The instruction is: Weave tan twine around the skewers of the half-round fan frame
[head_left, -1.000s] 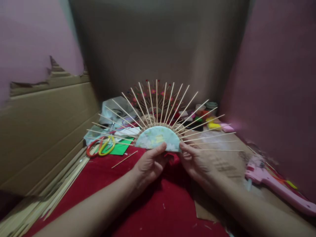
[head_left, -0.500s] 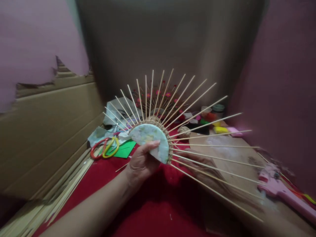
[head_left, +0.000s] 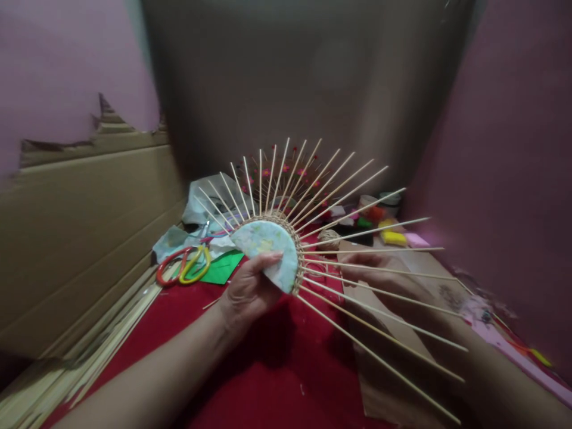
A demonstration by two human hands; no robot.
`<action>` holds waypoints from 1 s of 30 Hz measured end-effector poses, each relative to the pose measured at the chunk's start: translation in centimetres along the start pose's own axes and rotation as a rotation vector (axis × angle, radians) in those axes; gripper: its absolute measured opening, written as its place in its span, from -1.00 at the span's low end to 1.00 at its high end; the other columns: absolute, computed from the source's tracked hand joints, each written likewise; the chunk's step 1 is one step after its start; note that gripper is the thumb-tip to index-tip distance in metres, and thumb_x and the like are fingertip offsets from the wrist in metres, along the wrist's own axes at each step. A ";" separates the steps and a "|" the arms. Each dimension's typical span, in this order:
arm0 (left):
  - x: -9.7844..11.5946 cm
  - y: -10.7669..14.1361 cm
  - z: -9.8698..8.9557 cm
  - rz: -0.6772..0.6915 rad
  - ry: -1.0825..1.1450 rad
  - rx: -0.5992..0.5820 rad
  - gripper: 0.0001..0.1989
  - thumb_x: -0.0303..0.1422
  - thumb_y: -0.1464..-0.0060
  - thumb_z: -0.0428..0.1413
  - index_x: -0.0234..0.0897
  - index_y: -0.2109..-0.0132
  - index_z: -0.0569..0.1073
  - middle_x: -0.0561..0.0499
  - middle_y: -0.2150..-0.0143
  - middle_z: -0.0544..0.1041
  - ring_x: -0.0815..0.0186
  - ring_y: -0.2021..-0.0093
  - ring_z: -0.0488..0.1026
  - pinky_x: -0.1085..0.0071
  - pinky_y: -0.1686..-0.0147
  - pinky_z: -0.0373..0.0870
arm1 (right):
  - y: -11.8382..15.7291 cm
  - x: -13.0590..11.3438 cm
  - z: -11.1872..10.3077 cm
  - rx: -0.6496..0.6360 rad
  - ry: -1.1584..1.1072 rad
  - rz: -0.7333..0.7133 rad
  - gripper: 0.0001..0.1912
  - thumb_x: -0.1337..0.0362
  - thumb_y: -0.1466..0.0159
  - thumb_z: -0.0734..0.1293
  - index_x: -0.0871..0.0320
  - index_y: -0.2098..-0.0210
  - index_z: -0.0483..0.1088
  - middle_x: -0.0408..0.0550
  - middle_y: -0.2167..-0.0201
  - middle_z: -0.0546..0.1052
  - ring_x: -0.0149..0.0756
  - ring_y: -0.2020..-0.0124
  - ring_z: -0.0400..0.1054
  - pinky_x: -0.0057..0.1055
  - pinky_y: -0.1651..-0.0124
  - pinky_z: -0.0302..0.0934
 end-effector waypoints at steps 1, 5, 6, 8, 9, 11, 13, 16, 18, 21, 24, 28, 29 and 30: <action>0.1 0.0 0.0 0.009 -0.002 0.014 -0.87 -0.62 0.17 0.10 -0.41 0.38 0.42 -0.03 0.47 0.52 0.34 0.49 0.46 0.43 0.40 0.44 | -0.1 -0.1 -0.3 -0.004 -0.047 -0.005 -0.88 0.21 -0.04 0.38 0.14 0.50 0.46 -0.10 0.50 0.47 -0.32 0.44 0.33 -0.34 0.33 0.23; 0.3 -0.1 0.0 0.057 -0.001 0.072 -0.80 -0.66 0.18 0.07 -0.41 0.33 0.42 -0.04 0.45 0.51 0.31 0.49 0.46 0.39 0.41 0.45 | -0.4 0.1 -1.7 0.031 -0.284 -0.032 -0.89 0.24 0.07 0.43 0.11 0.59 0.42 -0.11 0.59 0.41 -0.33 0.54 0.27 -0.35 0.45 0.18; 0.4 -0.2 0.0 0.064 -0.002 0.083 -0.80 -0.66 0.18 0.06 -0.41 0.33 0.42 -0.05 0.46 0.51 0.31 0.49 0.46 0.38 0.42 0.45 | -0.4 0.2 -2.0 0.052 -0.334 -0.014 -0.89 0.26 0.08 0.43 0.10 0.58 0.41 -0.11 0.59 0.40 -0.32 0.53 0.26 -0.34 0.46 0.17; 0.6 -0.3 -0.1 0.078 -0.006 0.101 -0.81 -0.67 0.19 0.05 -0.42 0.35 0.41 -0.06 0.47 0.50 0.29 0.50 0.46 0.37 0.44 0.45 | -0.3 0.5 -2.4 0.115 -0.411 0.028 -0.92 0.32 0.05 0.41 0.10 0.56 0.40 -0.12 0.57 0.37 -0.35 0.52 0.24 -0.36 0.45 0.17; 0.7 -0.4 -0.3 0.085 -0.007 0.110 -0.82 -0.67 0.19 0.04 -0.42 0.37 0.41 -0.07 0.47 0.50 0.29 0.50 0.46 0.36 0.45 0.46 | -0.3 0.6 -2.5 0.140 -0.447 0.040 -0.92 0.35 0.04 0.39 0.11 0.57 0.38 -0.14 0.59 0.33 -0.38 0.53 0.21 -0.39 0.45 0.17; 0.9 -0.7 -0.6 0.087 -0.014 0.122 -0.84 -0.67 0.19 0.04 -0.42 0.39 0.40 -0.07 0.48 0.50 0.28 0.51 0.46 0.34 0.45 0.47 | -0.4 0.7 -2.8 0.159 -0.528 0.040 -0.88 0.38 0.03 0.38 0.12 0.61 0.34 -0.18 0.63 0.23 -0.45 0.59 0.10 -0.44 0.49 0.12; 1.1 -0.9 -0.9 0.085 -0.022 0.129 -0.85 -0.67 0.19 0.05 -0.42 0.40 0.40 -0.07 0.49 0.50 0.28 0.51 0.46 0.33 0.45 0.48 | -0.7 0.9 -3.0 0.131 -0.593 0.026 -0.85 0.36 0.03 0.37 0.14 0.65 0.31 -0.20 0.66 0.17 -0.48 0.62 0.00 -0.46 0.53 0.06; 1.3 -1.2 -1.3 0.087 -0.038 0.137 -0.84 -0.67 0.19 0.05 -0.40 0.40 0.40 -0.07 0.48 0.50 0.29 0.51 0.46 0.35 0.45 0.48 | -1.1 1.3 -3.6 0.115 -0.613 0.006 -0.83 0.33 0.01 0.35 0.15 0.66 0.28 -0.21 0.67 0.12 -0.47 0.62 -0.04 -0.44 0.53 0.01; 1.6 -1.3 -1.4 0.093 -0.056 0.137 -0.84 -0.67 0.19 0.04 -0.39 0.41 0.39 -0.06 0.48 0.50 0.29 0.51 0.46 0.35 0.45 0.48 | -1.2 1.5 -3.9 0.120 -0.590 -0.021 -0.82 0.35 0.02 0.33 0.14 0.68 0.24 -0.21 0.67 0.09 -0.46 0.62 -0.05 -0.42 0.52 -0.01; 2.1 -1.6 -1.7 0.134 -0.084 0.133 -0.84 -0.68 0.19 0.04 -0.39 0.41 0.38 -0.06 0.47 0.49 0.28 0.49 0.46 0.33 0.42 0.49 | -1.3 1.7 -4.2 0.128 -0.592 -0.067 -0.81 0.34 0.03 0.32 0.14 0.69 0.21 -0.23 0.69 0.05 -0.48 0.64 -0.10 -0.41 0.52 -0.06; 2.6 -2.0 -2.0 0.183 -0.085 0.137 -0.81 -0.70 0.19 0.03 -0.39 0.39 0.39 -0.03 0.49 0.47 0.29 0.48 0.46 0.34 0.41 0.50 | -1.5 1.9 -4.2 0.099 -0.604 -0.121 -0.79 0.31 0.02 0.32 0.13 0.70 0.21 -0.26 0.73 -0.01 -0.49 0.67 -0.15 -0.40 0.54 -0.11; 2.9 -2.2 -2.2 0.195 -0.061 0.133 -0.76 -0.69 0.16 0.03 -0.40 0.30 0.42 -0.03 0.49 0.47 0.28 0.46 0.47 0.34 0.41 0.51 | -1.7 1.9 -4.2 0.062 -0.584 -0.168 -0.76 0.32 0.00 0.33 0.13 0.72 0.22 -0.27 0.77 -0.02 -0.50 0.69 -0.13 -0.41 0.57 -0.15; 2.9 -2.2 -2.2 0.197 -0.055 0.135 -0.74 -0.70 0.16 0.02 -0.40 0.28 0.42 -0.03 0.49 0.48 0.27 0.47 0.47 0.34 0.41 0.51 | -1.8 1.9 -4.2 0.062 -0.579 -0.173 -0.77 0.32 0.00 0.33 0.13 0.72 0.23 -0.28 0.77 -0.02 -0.50 0.70 -0.13 -0.42 0.58 -0.17; 2.9 -2.2 -2.2 0.201 -0.052 0.140 -0.73 -0.70 0.16 0.02 -0.40 0.26 0.43 -0.04 0.49 0.48 0.27 0.47 0.47 0.33 0.43 0.51 | -1.8 1.8 -4.2 0.067 -0.571 -0.174 -0.79 0.31 0.01 0.34 0.13 0.71 0.25 -0.28 0.78 -0.03 -0.51 0.70 -0.14 -0.43 0.59 -0.18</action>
Point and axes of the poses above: each hand's wrist, its own y-axis away from the middle knuckle, its own z-axis out of the palm, x = y × z, the point moved 3 cm from there along -y, towards the middle knuckle
